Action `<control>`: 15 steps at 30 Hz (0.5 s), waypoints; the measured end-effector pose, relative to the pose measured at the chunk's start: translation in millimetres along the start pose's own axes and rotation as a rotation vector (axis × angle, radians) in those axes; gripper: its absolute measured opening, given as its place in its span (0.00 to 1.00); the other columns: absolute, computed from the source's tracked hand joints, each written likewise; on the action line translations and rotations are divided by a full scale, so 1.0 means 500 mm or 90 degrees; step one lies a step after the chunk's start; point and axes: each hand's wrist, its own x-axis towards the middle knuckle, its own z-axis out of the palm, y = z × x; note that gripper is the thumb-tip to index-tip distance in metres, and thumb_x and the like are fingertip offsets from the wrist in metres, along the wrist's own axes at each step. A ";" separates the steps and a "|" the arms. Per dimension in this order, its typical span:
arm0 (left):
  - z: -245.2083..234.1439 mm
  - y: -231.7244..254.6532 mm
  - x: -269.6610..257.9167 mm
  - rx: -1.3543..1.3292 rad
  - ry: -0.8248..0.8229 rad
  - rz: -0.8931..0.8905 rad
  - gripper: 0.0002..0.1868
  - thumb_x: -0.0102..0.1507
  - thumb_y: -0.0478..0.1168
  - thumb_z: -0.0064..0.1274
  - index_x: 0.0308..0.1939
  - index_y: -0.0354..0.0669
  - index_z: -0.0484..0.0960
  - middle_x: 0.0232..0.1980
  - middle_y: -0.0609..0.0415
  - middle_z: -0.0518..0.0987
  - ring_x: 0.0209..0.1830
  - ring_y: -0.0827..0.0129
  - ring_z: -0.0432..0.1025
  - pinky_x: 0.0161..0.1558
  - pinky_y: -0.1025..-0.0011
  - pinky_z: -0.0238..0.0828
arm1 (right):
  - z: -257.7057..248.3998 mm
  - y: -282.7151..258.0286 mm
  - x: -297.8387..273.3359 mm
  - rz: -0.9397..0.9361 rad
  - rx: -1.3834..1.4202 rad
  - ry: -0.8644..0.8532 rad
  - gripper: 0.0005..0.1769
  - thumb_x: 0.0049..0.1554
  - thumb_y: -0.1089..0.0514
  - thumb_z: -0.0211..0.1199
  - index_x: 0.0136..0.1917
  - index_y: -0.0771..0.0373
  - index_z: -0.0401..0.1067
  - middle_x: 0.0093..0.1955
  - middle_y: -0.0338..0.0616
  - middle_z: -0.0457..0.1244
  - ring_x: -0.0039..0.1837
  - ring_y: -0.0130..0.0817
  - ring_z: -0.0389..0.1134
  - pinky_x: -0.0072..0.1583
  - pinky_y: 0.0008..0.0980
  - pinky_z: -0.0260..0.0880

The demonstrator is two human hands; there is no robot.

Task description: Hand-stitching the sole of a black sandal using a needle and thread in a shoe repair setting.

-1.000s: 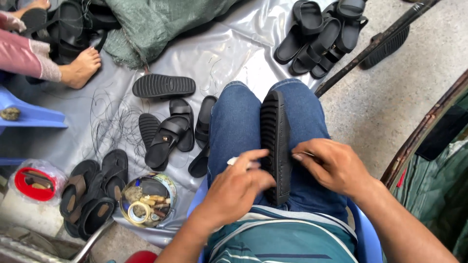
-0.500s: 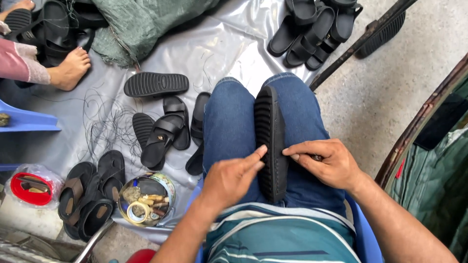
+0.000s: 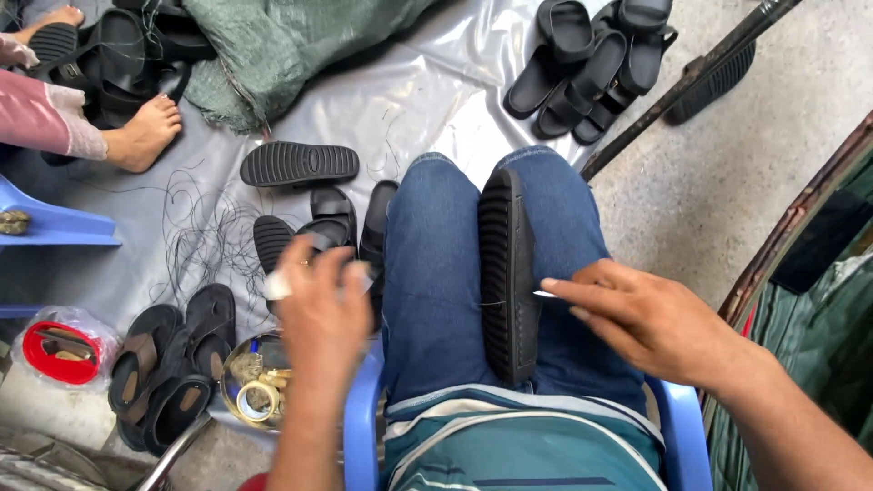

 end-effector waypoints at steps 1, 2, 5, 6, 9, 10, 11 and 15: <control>-0.004 0.035 -0.010 -0.130 0.000 0.164 0.11 0.58 0.44 0.44 0.41 0.46 0.77 0.57 0.42 0.65 0.46 0.44 0.64 0.49 0.50 0.55 | 0.003 0.006 0.008 -0.044 -0.073 -0.005 0.23 0.53 0.55 0.48 0.63 0.46 0.61 0.49 0.34 0.60 0.48 0.31 0.65 0.43 0.32 0.66; -0.008 0.068 -0.027 -0.258 -0.004 0.323 0.08 0.56 0.38 0.45 0.38 0.44 0.75 0.52 0.41 0.69 0.58 0.45 0.58 0.61 0.51 0.46 | 0.009 0.009 0.012 -0.085 -0.142 -0.017 0.24 0.52 0.54 0.49 0.64 0.45 0.60 0.45 0.31 0.62 0.43 0.32 0.65 0.38 0.34 0.67; 0.032 0.116 -0.080 -0.384 -0.100 0.460 0.14 0.59 0.44 0.50 0.44 0.41 0.74 0.55 0.43 0.69 0.60 0.46 0.62 0.61 0.57 0.54 | 0.021 0.016 0.024 -0.117 -0.190 0.000 0.22 0.52 0.54 0.50 0.61 0.42 0.63 0.46 0.30 0.61 0.44 0.30 0.65 0.37 0.31 0.68; 0.032 0.124 -0.086 -0.385 -0.099 0.459 0.14 0.59 0.44 0.50 0.44 0.41 0.74 0.55 0.43 0.69 0.60 0.46 0.62 0.61 0.57 0.54 | 0.020 0.016 0.026 -0.117 -0.192 -0.001 0.22 0.52 0.54 0.50 0.61 0.42 0.63 0.46 0.30 0.61 0.44 0.30 0.65 0.37 0.31 0.68; 0.038 0.143 -0.103 -0.355 -0.228 0.305 0.16 0.56 0.48 0.52 0.46 0.50 0.73 0.51 0.59 0.70 0.23 0.69 0.73 0.25 0.68 0.70 | 0.020 0.019 0.027 -0.086 -0.233 -0.018 0.23 0.51 0.54 0.51 0.60 0.39 0.63 0.45 0.29 0.59 0.42 0.28 0.64 0.28 0.32 0.66; 0.044 0.144 -0.109 -0.371 -0.208 0.279 0.16 0.55 0.48 0.54 0.44 0.51 0.74 0.47 0.60 0.72 0.24 0.70 0.72 0.26 0.69 0.70 | 0.021 0.021 0.028 -0.082 -0.231 -0.020 0.24 0.50 0.54 0.51 0.61 0.38 0.63 0.44 0.29 0.59 0.42 0.29 0.64 0.28 0.33 0.66; 0.050 0.144 -0.114 -0.387 -0.188 0.253 0.15 0.55 0.48 0.55 0.43 0.52 0.75 0.43 0.61 0.74 0.24 0.70 0.71 0.28 0.70 0.70 | 0.023 0.022 0.028 -0.077 -0.229 -0.021 0.24 0.50 0.54 0.52 0.61 0.37 0.63 0.44 0.30 0.59 0.42 0.30 0.63 0.29 0.33 0.66; 0.059 0.142 -0.123 -0.390 -0.197 0.220 0.15 0.55 0.49 0.55 0.44 0.53 0.76 0.43 0.62 0.75 0.27 0.70 0.72 0.27 0.70 0.70 | 0.024 0.026 0.026 -0.078 -0.233 -0.032 0.26 0.50 0.53 0.51 0.62 0.37 0.62 0.44 0.30 0.59 0.43 0.30 0.64 0.29 0.34 0.67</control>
